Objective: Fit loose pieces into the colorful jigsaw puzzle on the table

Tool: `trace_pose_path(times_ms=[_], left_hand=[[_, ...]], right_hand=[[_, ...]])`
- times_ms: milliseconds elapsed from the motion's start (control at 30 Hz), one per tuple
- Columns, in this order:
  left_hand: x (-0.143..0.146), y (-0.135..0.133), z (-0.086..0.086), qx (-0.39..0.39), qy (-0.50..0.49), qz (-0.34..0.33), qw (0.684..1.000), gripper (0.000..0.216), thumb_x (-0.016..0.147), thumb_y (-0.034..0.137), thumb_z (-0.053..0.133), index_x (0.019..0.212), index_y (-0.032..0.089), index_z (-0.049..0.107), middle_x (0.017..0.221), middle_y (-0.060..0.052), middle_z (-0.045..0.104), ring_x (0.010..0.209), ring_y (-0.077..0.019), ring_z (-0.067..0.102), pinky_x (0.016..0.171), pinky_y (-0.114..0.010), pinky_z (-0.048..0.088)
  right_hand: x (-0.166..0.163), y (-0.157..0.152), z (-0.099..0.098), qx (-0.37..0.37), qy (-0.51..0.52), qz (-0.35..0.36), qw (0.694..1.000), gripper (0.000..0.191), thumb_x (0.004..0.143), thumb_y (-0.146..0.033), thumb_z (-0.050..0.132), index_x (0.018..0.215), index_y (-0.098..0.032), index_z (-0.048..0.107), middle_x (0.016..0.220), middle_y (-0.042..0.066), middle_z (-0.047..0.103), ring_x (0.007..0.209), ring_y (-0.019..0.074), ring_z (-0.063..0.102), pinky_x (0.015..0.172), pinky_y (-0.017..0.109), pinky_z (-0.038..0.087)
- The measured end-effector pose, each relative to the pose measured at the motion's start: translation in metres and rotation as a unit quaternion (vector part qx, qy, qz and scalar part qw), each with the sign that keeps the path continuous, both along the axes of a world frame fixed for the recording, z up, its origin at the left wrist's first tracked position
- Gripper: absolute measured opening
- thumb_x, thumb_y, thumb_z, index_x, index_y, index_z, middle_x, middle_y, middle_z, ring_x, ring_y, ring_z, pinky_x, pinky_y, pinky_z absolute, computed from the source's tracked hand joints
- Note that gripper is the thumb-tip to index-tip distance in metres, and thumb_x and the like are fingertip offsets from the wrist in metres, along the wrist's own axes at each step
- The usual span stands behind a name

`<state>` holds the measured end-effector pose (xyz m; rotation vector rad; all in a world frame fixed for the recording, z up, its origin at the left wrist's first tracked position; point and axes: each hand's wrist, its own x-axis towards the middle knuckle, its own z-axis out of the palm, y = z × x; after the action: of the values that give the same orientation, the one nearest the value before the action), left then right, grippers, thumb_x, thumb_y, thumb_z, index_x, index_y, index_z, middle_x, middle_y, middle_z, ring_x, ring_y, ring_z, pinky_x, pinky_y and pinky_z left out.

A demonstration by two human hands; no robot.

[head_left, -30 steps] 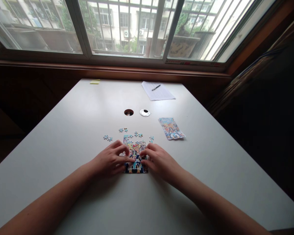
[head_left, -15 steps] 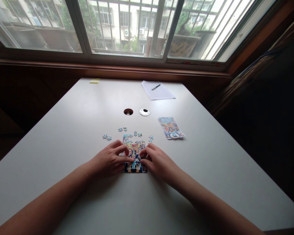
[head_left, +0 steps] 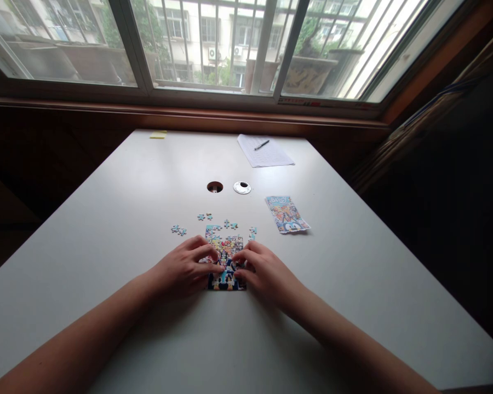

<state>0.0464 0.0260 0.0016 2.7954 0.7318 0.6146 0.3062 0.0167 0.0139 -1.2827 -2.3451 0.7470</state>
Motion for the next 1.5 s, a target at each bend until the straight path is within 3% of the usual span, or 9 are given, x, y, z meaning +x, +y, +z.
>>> trace_pose_path(times_ms=[567,767,1033,1500], left_hand=[[0.0032,-0.0008,0.0025,0.007,-0.002,-0.009,1.000,0.046,0.080,0.005,0.060,0.119,0.027,0.063,0.118,-0.002,0.066,0.107,-0.0245,0.049,0.095,-0.040,0.048],[0.0031,-0.0004,0.0031,0.003,0.002,-0.010,1.000,0.042,0.082,0.008,0.059,0.119,0.027,0.064,0.117,-0.002,0.066,0.106,-0.0245,0.050,0.094,-0.040,0.048],[0.0033,-0.0010,0.0026,0.004,-0.001,-0.007,1.000,0.040,0.083,0.008,0.059,0.118,0.027,0.065,0.118,-0.003,0.066,0.106,-0.0242,0.050,0.094,-0.039,0.048],[0.0032,-0.0008,0.0020,0.006,0.006,-0.006,1.000,0.037,0.086,0.012,0.059,0.119,0.027,0.065,0.117,-0.004,0.066,0.105,-0.0237,0.051,0.093,-0.040,0.049]], right_hand=[[-0.0003,0.0033,0.0008,-0.058,0.026,-0.015,0.998,0.021,0.082,-0.017,0.074,0.101,-0.022,0.066,0.102,0.003,0.058,0.096,0.0191,0.058,0.087,0.033,0.047],[0.0004,0.0033,-0.0030,-0.043,0.032,0.004,0.999,0.018,0.084,-0.015,0.072,0.099,-0.023,0.066,0.101,0.003,0.058,0.100,0.0197,0.058,0.089,0.034,0.047],[-0.0015,0.0020,-0.0057,-0.009,0.021,0.021,1.000,0.035,0.083,-0.021,0.076,0.116,-0.025,0.066,0.109,0.005,0.057,0.102,0.0216,0.058,0.094,0.037,0.049],[-0.0056,0.0006,-0.0065,0.003,0.024,0.020,1.000,0.024,0.086,-0.021,0.073,0.109,-0.024,0.066,0.108,0.005,0.056,0.101,0.0216,0.057,0.093,0.038,0.049]])
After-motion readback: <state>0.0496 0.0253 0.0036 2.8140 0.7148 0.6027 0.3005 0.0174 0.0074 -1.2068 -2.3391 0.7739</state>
